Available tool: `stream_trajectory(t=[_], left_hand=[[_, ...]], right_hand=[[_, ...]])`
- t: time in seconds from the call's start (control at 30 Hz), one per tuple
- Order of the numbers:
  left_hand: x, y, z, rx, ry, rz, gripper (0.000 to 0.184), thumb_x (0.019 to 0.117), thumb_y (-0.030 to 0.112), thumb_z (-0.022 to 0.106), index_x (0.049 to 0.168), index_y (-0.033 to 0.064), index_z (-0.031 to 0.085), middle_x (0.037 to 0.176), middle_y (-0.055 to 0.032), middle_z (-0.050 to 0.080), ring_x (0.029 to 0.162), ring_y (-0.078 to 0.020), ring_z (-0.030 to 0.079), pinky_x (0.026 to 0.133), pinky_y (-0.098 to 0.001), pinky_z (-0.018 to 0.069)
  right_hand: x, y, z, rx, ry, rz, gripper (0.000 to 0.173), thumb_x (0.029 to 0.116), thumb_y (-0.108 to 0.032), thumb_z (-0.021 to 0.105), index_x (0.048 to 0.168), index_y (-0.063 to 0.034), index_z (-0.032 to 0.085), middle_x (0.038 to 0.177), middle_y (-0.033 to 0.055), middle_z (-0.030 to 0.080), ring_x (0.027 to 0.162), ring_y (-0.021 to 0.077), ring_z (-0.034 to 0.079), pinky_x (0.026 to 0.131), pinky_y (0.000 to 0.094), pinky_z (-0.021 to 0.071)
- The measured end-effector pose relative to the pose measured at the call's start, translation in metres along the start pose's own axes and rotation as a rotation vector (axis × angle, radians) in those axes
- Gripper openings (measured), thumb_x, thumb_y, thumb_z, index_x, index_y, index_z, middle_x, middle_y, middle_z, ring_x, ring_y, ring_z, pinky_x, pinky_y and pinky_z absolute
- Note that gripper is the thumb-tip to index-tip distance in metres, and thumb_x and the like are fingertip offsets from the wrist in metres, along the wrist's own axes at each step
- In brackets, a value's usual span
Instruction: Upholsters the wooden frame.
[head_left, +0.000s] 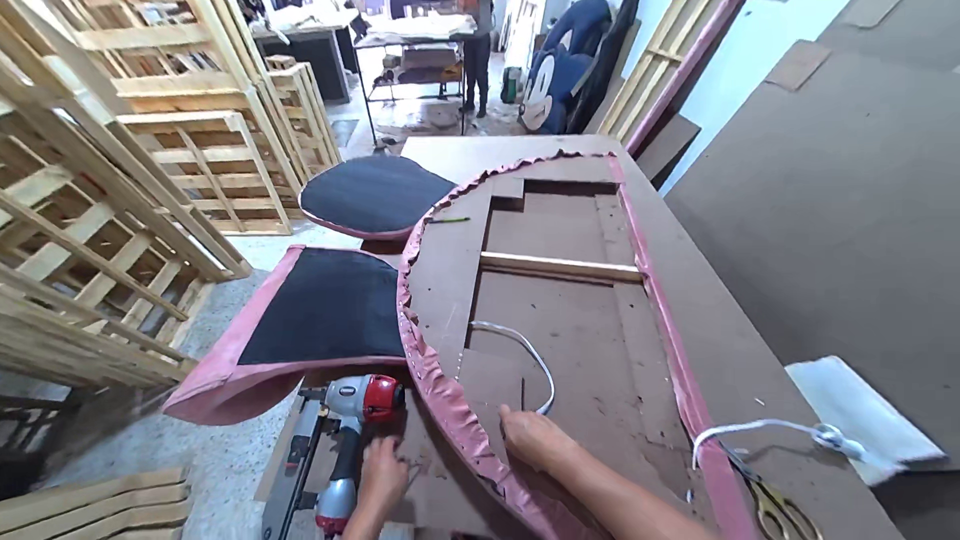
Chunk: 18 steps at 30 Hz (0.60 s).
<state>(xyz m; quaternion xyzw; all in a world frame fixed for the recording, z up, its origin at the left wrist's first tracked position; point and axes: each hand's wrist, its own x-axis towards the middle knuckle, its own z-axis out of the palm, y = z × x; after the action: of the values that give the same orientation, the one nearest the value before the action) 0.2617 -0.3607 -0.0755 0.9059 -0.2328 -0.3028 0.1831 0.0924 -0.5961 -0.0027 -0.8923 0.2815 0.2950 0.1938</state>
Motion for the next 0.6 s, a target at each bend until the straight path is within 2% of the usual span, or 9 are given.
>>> stream_trajectory(t=[0.07, 0.13, 0.2, 0.27, 0.33, 0.4, 0.5, 0.6], left_hand=[[0.011, 0.003, 0.004, 0.230, 0.009, 0.152, 0.046, 0.0923, 0.014, 0.063, 0.137, 0.0072, 0.062, 0.146, -0.0208, 0.054, 0.137, -0.0394, 0.049, 0.112, -0.0548, 0.0438], [0.020, -0.002, 0.016, 0.375, 0.049, 0.291, 0.046, 0.0938, 0.014, 0.062, 0.140, 0.0091, 0.061, 0.146, -0.0181, 0.055, 0.137, -0.0369, 0.051, 0.113, -0.0542, 0.0424], [0.021, -0.006, 0.028, 0.395, 0.149, 0.365, 0.047, 0.0940, 0.015, 0.064, 0.141, 0.0073, 0.060, 0.145, -0.0171, 0.057, 0.136, -0.0352, 0.052, 0.115, -0.0536, 0.0396], [0.008, 0.000, 0.034, 0.302, 0.233, 0.398, 0.049, 0.0944, 0.019, 0.067, 0.141, 0.0053, 0.061, 0.146, -0.0180, 0.057, 0.139, -0.0346, 0.051, 0.117, -0.0527, 0.0390], [-0.018, 0.010, 0.041, 0.145, 0.285, 0.478, 0.045, 0.0939, 0.022, 0.068, 0.136, 0.0062, 0.065, 0.141, -0.0171, 0.060, 0.134, -0.0339, 0.055, 0.111, -0.0525, 0.0464], [-0.048, 0.029, 0.049, 0.045, 0.234, 0.607, 0.041, 0.0951, 0.025, 0.068, 0.133, 0.0095, 0.068, 0.133, -0.0161, 0.065, 0.125, -0.0315, 0.062, 0.104, -0.0500, 0.0530], [-0.062, 0.050, 0.077, 0.017, 0.162, 0.892, 0.031, 0.0973, 0.023, 0.066, 0.127, 0.0181, 0.073, 0.124, -0.0115, 0.070, 0.116, -0.0274, 0.067, 0.097, -0.0470, 0.0570], [-0.046, 0.050, 0.092, -0.054, 0.159, 1.053, 0.016, 0.0992, 0.013, 0.062, 0.106, 0.0121, 0.077, 0.116, -0.0095, 0.071, 0.108, -0.0226, 0.069, 0.091, -0.0408, 0.0605]], right_hand=[[0.000, -0.002, 0.000, -0.003, 0.006, -0.017, 0.038, 0.1028, -0.019, 0.049, 0.138, -0.0035, 0.049, 0.116, 0.0238, 0.067, 0.111, 0.0435, 0.067, 0.090, 0.0630, 0.0537], [0.007, 0.006, 0.006, -0.004, 0.034, -0.032, 0.035, 0.1007, -0.022, 0.054, 0.133, -0.0065, 0.053, 0.109, 0.0197, 0.070, 0.104, 0.0403, 0.069, 0.086, 0.0613, 0.0555], [0.008, 0.018, 0.009, 0.061, 0.093, -0.025, 0.035, 0.0954, -0.024, 0.064, 0.126, -0.0095, 0.057, 0.098, 0.0157, 0.071, 0.093, 0.0365, 0.071, 0.078, 0.0594, 0.0577], [0.003, 0.033, 0.008, 0.204, 0.188, -0.022, 0.029, 0.0916, -0.023, 0.068, 0.117, -0.0105, 0.060, 0.086, 0.0121, 0.068, 0.079, 0.0316, 0.070, 0.068, 0.0558, 0.0578], [-0.010, 0.042, 0.010, 0.432, 0.309, -0.029, 0.017, 0.0900, -0.017, 0.069, 0.104, -0.0104, 0.060, 0.074, 0.0079, 0.062, 0.066, 0.0252, 0.064, 0.059, 0.0492, 0.0537], [-0.023, 0.043, 0.016, 0.717, 0.358, -0.038, 0.011, 0.0893, -0.015, 0.065, 0.098, -0.0118, 0.059, 0.065, 0.0049, 0.057, 0.053, 0.0205, 0.057, 0.050, 0.0435, 0.0495], [-0.046, 0.031, 0.040, 1.234, 0.239, -0.178, 0.008, 0.0913, -0.012, 0.058, 0.098, -0.0088, 0.055, 0.058, 0.0038, 0.047, 0.045, 0.0147, 0.045, 0.043, 0.0324, 0.0392], [-0.067, 0.013, 0.073, 1.582, 0.076, -0.252, 0.004, 0.0935, -0.011, 0.053, 0.098, -0.0115, 0.053, 0.059, -0.0012, 0.046, 0.047, 0.0077, 0.043, 0.046, 0.0249, 0.0375]])
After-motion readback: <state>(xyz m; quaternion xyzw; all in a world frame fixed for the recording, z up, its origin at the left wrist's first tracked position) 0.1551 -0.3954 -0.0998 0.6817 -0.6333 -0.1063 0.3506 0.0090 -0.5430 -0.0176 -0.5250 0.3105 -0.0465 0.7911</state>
